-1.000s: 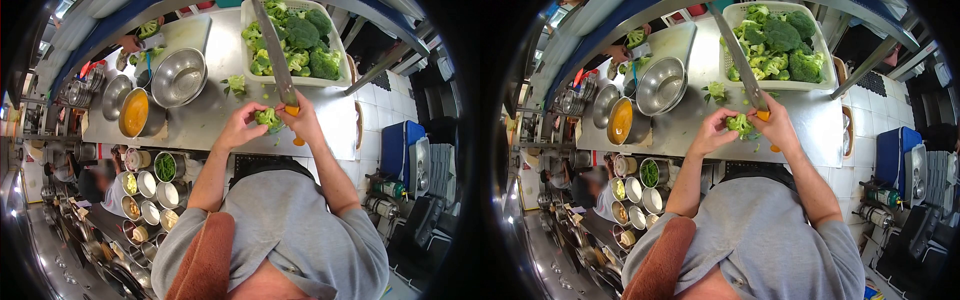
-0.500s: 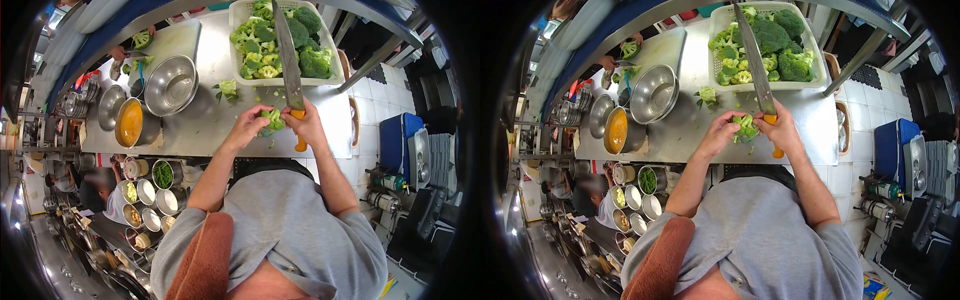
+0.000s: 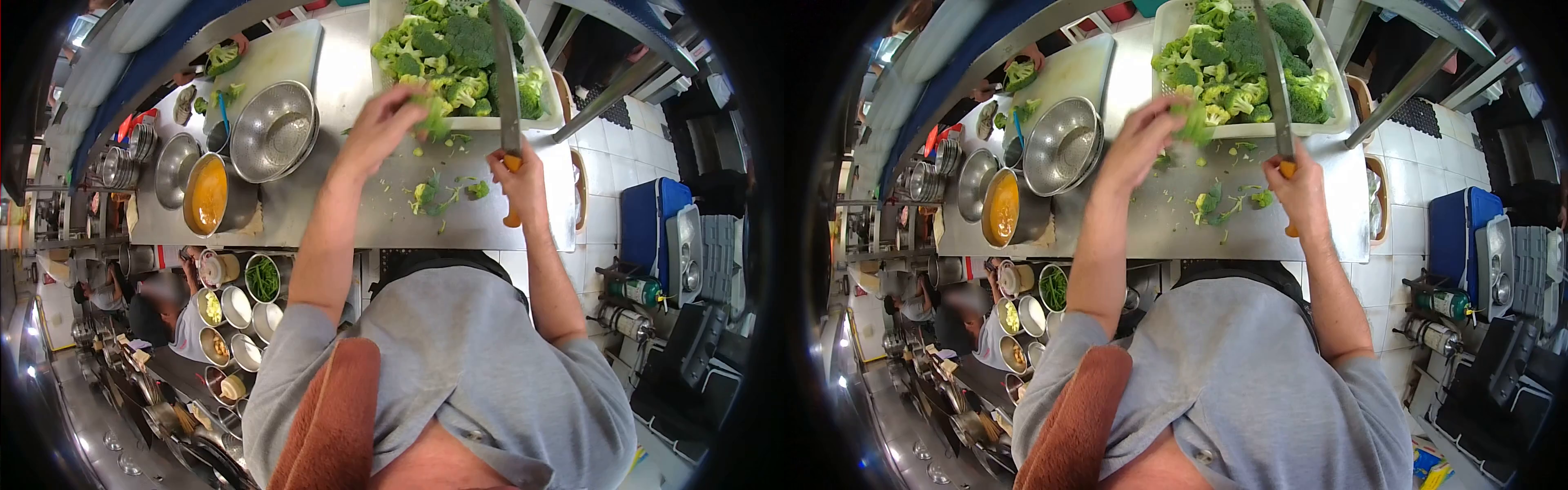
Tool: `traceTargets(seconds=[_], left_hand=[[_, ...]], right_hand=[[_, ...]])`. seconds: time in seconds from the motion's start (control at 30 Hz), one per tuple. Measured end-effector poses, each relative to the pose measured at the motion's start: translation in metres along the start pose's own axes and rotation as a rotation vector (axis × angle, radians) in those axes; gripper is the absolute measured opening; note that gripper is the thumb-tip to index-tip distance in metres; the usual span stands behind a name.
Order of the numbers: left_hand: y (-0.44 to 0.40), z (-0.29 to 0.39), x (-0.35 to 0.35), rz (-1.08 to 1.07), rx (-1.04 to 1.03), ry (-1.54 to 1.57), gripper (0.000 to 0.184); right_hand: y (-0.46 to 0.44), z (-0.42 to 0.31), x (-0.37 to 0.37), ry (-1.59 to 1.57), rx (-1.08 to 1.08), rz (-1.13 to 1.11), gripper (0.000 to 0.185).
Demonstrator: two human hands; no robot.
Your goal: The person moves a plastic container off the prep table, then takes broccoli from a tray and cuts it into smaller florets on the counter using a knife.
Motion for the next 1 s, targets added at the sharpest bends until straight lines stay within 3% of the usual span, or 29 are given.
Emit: traceTargets(seconds=[0.03, 0.07, 0.13, 0.2, 0.27, 0.37, 0.47, 0.53, 0.57, 0.63, 0.7, 0.77, 0.83, 0.87, 0.93, 1.0], left_hand=[[-0.006, 0.009, -0.005, 0.005, 0.003, 0.002, 0.042], [-0.011, 0.031, 0.000, 0.201, -0.247, -0.201, 0.047], [-0.004, 0.045, 0.011, 0.327, -0.377, -0.536, 0.056], [0.017, 0.007, 0.003, 0.131, -0.174, -0.717, 0.050], [0.040, -0.084, -0.013, -0.128, -0.265, -1.025, 0.044], [0.060, -0.138, -0.012, -0.135, -0.141, -1.062, 0.041], [0.059, -0.140, 0.004, 0.034, -0.146, -0.895, 0.039], [0.059, -0.142, 0.012, 0.144, 0.168, 0.100, 0.040], [0.061, -0.138, 0.014, 0.157, 0.165, 0.100, 0.040], [0.064, -0.126, 0.000, 0.058, 0.373, 0.673, 0.041], [0.063, -0.130, -0.003, 0.045, 0.416, 0.790, 0.039], [0.058, -0.144, -0.013, 0.014, 0.471, 0.908, 0.038], [0.051, -0.157, -0.030, -0.076, 0.491, 0.556, 0.033], [0.050, -0.162, -0.043, -0.087, 0.496, 0.557, 0.033], [0.045, -0.106, -0.086, -0.199, -0.320, -0.597, 0.025], [0.048, -0.132, -0.115, -0.252, -0.423, -0.768, 0.025]], right_hand=[[-0.002, -0.005, 0.005, -0.022, -0.055, 0.005, 0.037], [-0.001, -0.002, 0.004, -0.020, -0.055, -0.003, 0.037], [-0.004, 0.003, 0.003, -0.115, -0.032, 0.037, 0.026], [-0.002, 0.008, 0.001, -0.116, -0.060, 0.032, 0.025], [0.002, 0.017, 0.001, -0.109, -0.100, 0.039, 0.024], [0.001, 0.018, 0.002, -0.125, -0.027, 0.024, 0.024], [0.001, 0.014, 0.007, -0.074, 0.007, 0.011, 0.024], [0.002, 0.013, 0.009, -0.112, -0.027, 0.029, 0.022], [0.003, 0.012, 0.009, -0.115, -0.021, 0.018, 0.022], [0.004, 0.013, 0.009, -0.058, -0.066, -0.006, 0.022], [0.007, 0.019, 0.009, -0.011, -0.092, -0.010, 0.023], [0.008, 0.017, 0.013, 0.022, 0.154, 0.052, 0.025], [0.011, 0.014, 0.016, 0.035, 0.135, 0.064, 0.027], [0.013, 0.013, 0.018, 0.044, 0.123, 0.061, 0.029], [0.016, 0.015, 0.022, 0.058, 0.117, 0.059, 0.029], [0.016, 0.015, 0.023, 0.073, 0.116, 0.072, 0.032]])
Point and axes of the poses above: each hand's wrist, its own y-axis away from the middle knuckle, its own x-axis out of the back of the hand, z = x × y, the point moved 7 cm from there along -y, towards the middle knuckle, and after that the axes turned 10 degrees about z, right-handed, at the moved point
